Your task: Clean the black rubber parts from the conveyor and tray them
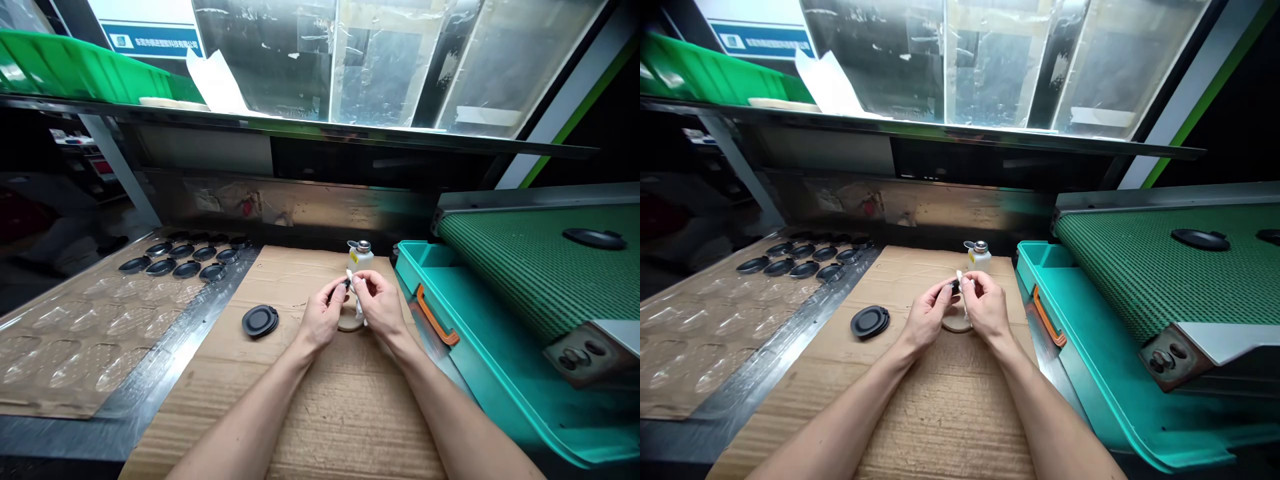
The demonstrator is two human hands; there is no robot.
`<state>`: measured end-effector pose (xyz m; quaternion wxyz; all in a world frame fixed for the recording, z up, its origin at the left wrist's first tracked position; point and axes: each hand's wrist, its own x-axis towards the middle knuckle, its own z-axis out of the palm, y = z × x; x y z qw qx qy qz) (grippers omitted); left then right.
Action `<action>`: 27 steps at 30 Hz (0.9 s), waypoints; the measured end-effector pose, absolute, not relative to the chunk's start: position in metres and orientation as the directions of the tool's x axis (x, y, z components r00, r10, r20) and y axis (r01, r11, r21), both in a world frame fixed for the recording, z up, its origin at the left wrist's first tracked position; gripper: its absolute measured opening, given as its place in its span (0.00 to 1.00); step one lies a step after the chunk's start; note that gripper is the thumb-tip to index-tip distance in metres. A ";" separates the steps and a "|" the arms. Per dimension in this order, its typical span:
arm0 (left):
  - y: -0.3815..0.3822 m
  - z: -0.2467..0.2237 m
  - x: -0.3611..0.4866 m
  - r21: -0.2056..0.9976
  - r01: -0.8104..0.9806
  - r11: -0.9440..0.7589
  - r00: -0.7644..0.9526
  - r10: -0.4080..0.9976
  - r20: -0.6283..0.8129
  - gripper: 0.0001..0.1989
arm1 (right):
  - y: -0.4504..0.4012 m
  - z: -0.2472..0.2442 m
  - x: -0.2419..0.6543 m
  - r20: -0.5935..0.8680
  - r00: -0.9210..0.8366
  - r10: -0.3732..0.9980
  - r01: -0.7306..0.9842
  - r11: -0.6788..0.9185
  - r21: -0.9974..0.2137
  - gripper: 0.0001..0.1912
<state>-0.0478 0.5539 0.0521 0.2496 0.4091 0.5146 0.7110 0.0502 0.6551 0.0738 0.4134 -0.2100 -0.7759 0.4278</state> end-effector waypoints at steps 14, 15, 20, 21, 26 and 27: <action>0.561 0.055 -0.051 0.847 -0.399 -0.351 -0.634 0.773 0.022 0.20 | 0.666 0.055 0.051 0.453 -0.575 0.681 0.418 0.720 -0.554 0.11; 0.560 0.056 -0.052 0.841 -0.414 -0.349 -0.638 0.770 0.006 0.20 | 0.670 0.056 0.053 0.413 -0.571 0.710 0.499 0.699 -0.512 0.12; 0.551 0.071 -0.053 0.872 -0.407 -0.272 -0.611 0.791 -0.039 0.10 | 0.675 0.064 0.060 0.175 -0.599 0.781 0.740 0.624 -0.251 0.14; 0.546 0.076 -0.055 0.904 -0.356 -0.237 -0.606 0.795 -0.030 0.09 | 0.674 0.065 0.060 0.152 -0.613 0.775 0.743 0.631 -0.223 0.14; 0.512 0.096 -0.100 0.996 0.091 -0.016 -0.647 0.759 0.072 0.19 | 0.668 0.061 0.056 0.200 -0.667 0.718 0.690 0.696 -0.199 0.13; 0.506 0.096 -0.116 0.988 0.154 0.030 -0.676 0.732 0.083 0.21 | 0.667 0.060 0.056 0.198 -0.679 0.707 0.677 0.707 -0.204 0.14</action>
